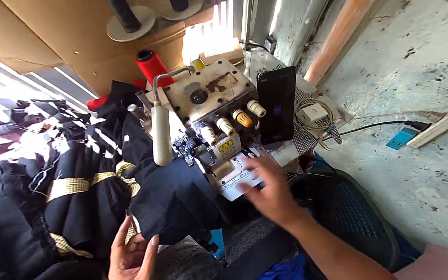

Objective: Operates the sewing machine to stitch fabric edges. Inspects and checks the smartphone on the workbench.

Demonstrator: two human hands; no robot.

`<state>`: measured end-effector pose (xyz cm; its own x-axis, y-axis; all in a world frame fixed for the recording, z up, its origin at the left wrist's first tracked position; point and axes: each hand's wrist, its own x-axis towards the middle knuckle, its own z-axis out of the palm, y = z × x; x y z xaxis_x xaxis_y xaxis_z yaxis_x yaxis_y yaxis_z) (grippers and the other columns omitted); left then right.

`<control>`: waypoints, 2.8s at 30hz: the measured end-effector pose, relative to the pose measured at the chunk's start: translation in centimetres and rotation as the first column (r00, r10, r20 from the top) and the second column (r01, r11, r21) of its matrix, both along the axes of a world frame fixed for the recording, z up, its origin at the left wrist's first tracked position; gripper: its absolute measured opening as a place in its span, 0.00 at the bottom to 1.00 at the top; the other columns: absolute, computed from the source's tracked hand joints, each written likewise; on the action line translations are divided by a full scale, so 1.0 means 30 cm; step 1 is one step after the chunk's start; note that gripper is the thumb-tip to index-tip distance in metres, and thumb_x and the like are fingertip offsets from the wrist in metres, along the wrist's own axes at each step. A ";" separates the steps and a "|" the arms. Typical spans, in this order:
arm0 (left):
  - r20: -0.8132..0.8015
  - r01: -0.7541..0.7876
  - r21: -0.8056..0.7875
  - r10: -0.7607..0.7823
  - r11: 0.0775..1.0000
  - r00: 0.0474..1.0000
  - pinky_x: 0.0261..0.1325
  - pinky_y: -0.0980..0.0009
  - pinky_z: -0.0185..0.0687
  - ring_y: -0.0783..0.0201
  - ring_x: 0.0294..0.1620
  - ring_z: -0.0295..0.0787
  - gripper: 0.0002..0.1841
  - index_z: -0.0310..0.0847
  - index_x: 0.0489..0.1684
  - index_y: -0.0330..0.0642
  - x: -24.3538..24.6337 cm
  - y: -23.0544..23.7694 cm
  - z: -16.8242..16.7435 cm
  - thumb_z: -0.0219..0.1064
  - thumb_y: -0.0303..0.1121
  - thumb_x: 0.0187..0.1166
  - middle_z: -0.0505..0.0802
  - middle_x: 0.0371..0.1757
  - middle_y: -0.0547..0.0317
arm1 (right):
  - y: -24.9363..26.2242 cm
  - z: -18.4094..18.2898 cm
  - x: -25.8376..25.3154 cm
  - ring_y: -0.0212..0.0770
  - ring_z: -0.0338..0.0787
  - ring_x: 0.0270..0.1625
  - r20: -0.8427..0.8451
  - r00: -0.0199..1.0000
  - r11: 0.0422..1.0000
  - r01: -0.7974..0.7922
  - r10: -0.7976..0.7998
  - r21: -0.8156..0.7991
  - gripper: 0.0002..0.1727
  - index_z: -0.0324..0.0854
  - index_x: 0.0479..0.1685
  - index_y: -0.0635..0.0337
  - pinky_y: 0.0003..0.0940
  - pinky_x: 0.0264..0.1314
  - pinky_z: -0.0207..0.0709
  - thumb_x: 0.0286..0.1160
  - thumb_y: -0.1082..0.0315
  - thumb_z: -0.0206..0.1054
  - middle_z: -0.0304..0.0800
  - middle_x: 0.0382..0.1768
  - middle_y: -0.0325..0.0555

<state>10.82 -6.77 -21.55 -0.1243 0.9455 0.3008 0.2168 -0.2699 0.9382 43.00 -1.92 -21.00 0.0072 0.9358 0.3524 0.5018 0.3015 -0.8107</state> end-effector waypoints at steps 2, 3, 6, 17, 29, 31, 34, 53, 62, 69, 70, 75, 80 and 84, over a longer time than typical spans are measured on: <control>-0.134 -0.082 0.048 0.088 0.995 0.987 0.51 0.82 0.87 0.82 0.44 0.88 0.39 0.55 0.85 0.26 -0.016 0.013 0.014 0.71 0.27 0.74 0.90 0.54 0.70 | -0.056 -0.048 -0.110 0.46 0.85 0.71 0.032 0.983 0.983 -0.177 0.179 -0.056 0.22 0.91 0.46 0.63 0.43 0.75 0.79 0.74 0.49 0.75 0.90 0.61 0.52; -0.300 -0.157 0.085 0.176 0.984 0.938 0.53 0.80 0.86 0.79 0.47 0.87 0.38 0.58 0.82 0.22 -0.022 0.018 0.024 0.71 0.31 0.73 0.88 0.54 0.60 | -0.094 -0.069 -0.156 0.47 0.87 0.67 0.086 0.972 0.976 -0.215 0.218 -0.040 0.19 0.90 0.37 0.61 0.44 0.73 0.80 0.76 0.52 0.74 0.92 0.55 0.51; -0.581 -0.201 0.211 0.288 0.957 0.761 0.52 0.68 0.84 0.60 0.52 0.86 0.27 0.76 0.68 0.22 0.022 -0.010 0.082 0.68 0.39 0.81 0.88 0.53 0.35 | -0.225 -0.082 -0.214 0.40 0.92 0.38 0.132 0.942 0.950 -0.312 0.309 0.000 0.11 0.86 0.36 0.58 0.37 0.46 0.88 0.81 0.60 0.68 0.90 0.30 0.43; 0.504 0.424 -0.388 -0.197 0.818 0.841 0.50 0.65 0.96 0.60 0.39 0.99 0.12 0.88 0.58 0.31 0.264 -0.100 0.113 0.67 0.25 0.82 0.99 0.38 0.49 | -0.337 0.038 -0.032 0.40 0.93 0.33 0.072 0.621 0.613 -0.738 0.781 -0.282 0.14 0.91 0.40 0.53 0.45 0.34 0.86 0.85 0.56 0.64 0.92 0.29 0.40; 0.465 0.475 -0.145 -0.364 0.868 0.807 0.61 0.64 0.91 0.63 0.47 0.97 0.13 0.93 0.50 0.49 0.156 -0.038 0.235 0.63 0.42 0.88 0.98 0.44 0.58 | -0.002 -0.087 0.119 0.48 0.86 0.46 0.328 0.891 0.948 0.316 -0.313 0.044 0.40 0.60 0.92 0.57 0.43 0.46 0.83 0.84 0.50 0.65 0.84 0.50 0.56; 0.480 0.508 -0.125 -0.396 0.853 0.783 0.63 0.63 0.90 0.62 0.52 0.96 0.12 0.93 0.53 0.48 0.169 -0.044 0.239 0.64 0.41 0.87 0.98 0.48 0.57 | 0.005 -0.080 0.125 0.49 0.86 0.47 0.348 0.889 0.951 0.309 -0.298 0.024 0.39 0.62 0.92 0.54 0.45 0.48 0.83 0.84 0.49 0.66 0.85 0.50 0.56; 0.537 0.507 -0.120 -0.374 0.854 0.756 0.52 0.66 0.94 0.63 0.42 0.97 0.11 0.91 0.54 0.43 0.195 -0.062 0.267 0.67 0.36 0.85 0.98 0.42 0.55 | 0.001 -0.064 0.116 0.46 0.87 0.45 0.301 0.902 0.950 0.305 -0.311 0.068 0.35 0.66 0.89 0.57 0.41 0.45 0.84 0.85 0.52 0.65 0.85 0.50 0.55; 0.376 0.342 -0.500 -0.156 0.796 0.913 0.40 0.72 0.92 0.69 0.31 0.93 0.06 0.93 0.36 0.37 0.351 -0.244 -0.051 0.72 0.29 0.79 0.96 0.30 0.58 | -0.293 -0.074 -0.128 0.27 0.93 0.40 -0.624 0.770 0.793 -0.460 0.132 -0.399 0.11 0.83 0.58 0.69 0.24 0.45 0.89 0.85 0.72 0.63 0.96 0.42 0.42; 0.329 0.415 -0.414 -0.292 0.810 0.898 0.42 0.69 0.96 0.66 0.34 0.97 0.09 0.91 0.37 0.34 0.363 -0.253 0.021 0.66 0.28 0.84 0.97 0.33 0.56 | -0.278 -0.047 -0.066 0.24 0.90 0.44 -0.644 0.720 0.710 -0.593 0.257 -0.379 0.10 0.89 0.44 0.68 0.20 0.50 0.86 0.83 0.72 0.63 0.92 0.41 0.42; 0.352 0.470 -0.384 -0.344 0.795 0.870 0.44 0.69 0.95 0.66 0.36 0.97 0.11 0.91 0.37 0.35 0.366 -0.250 0.040 0.65 0.32 0.86 0.98 0.35 0.56 | -0.261 -0.038 -0.055 0.24 0.88 0.47 -0.580 0.741 0.721 -0.600 0.338 -0.347 0.13 0.90 0.41 0.68 0.19 0.50 0.83 0.84 0.71 0.60 0.92 0.43 0.44; 0.362 0.484 -0.371 -0.357 0.793 0.861 0.44 0.68 0.96 0.65 0.37 0.98 0.12 0.91 0.37 0.35 0.364 -0.249 0.051 0.65 0.32 0.86 0.98 0.36 0.56 | -0.260 -0.040 -0.055 0.25 0.89 0.48 -0.575 0.744 0.725 -0.597 0.341 -0.342 0.13 0.90 0.40 0.68 0.19 0.52 0.83 0.84 0.70 0.60 0.92 0.43 0.45; 0.181 0.362 -0.433 -0.313 0.825 0.932 0.26 0.83 0.79 0.82 0.22 0.82 0.13 0.88 0.24 0.39 0.366 -0.241 0.023 0.69 0.33 0.82 0.89 0.21 0.69 | -0.262 -0.023 -0.052 0.25 0.86 0.41 -0.578 0.720 0.720 -0.625 0.383 -0.302 0.14 0.87 0.38 0.67 0.19 0.43 0.81 0.84 0.70 0.57 0.89 0.40 0.44; -0.030 0.323 -0.383 -0.362 0.865 0.932 0.30 0.85 0.81 0.84 0.25 0.85 0.13 0.89 0.23 0.39 0.365 -0.229 0.019 0.68 0.32 0.80 0.91 0.22 0.68 | -0.273 -0.011 -0.060 0.27 0.88 0.45 -0.472 0.804 0.797 -0.530 0.362 -0.290 0.16 0.88 0.32 0.65 0.21 0.48 0.82 0.83 0.60 0.69 0.91 0.38 0.44; -0.510 0.276 -0.295 -0.395 0.915 0.764 0.43 0.70 0.91 0.74 0.40 0.95 0.16 0.95 0.36 0.49 0.268 -0.131 0.177 0.68 0.48 0.83 0.98 0.38 0.67 | -0.272 -0.031 -0.072 0.24 0.87 0.41 -0.502 0.802 0.811 -0.508 0.324 -0.290 0.16 0.87 0.29 0.65 0.18 0.44 0.80 0.82 0.62 0.70 0.90 0.34 0.42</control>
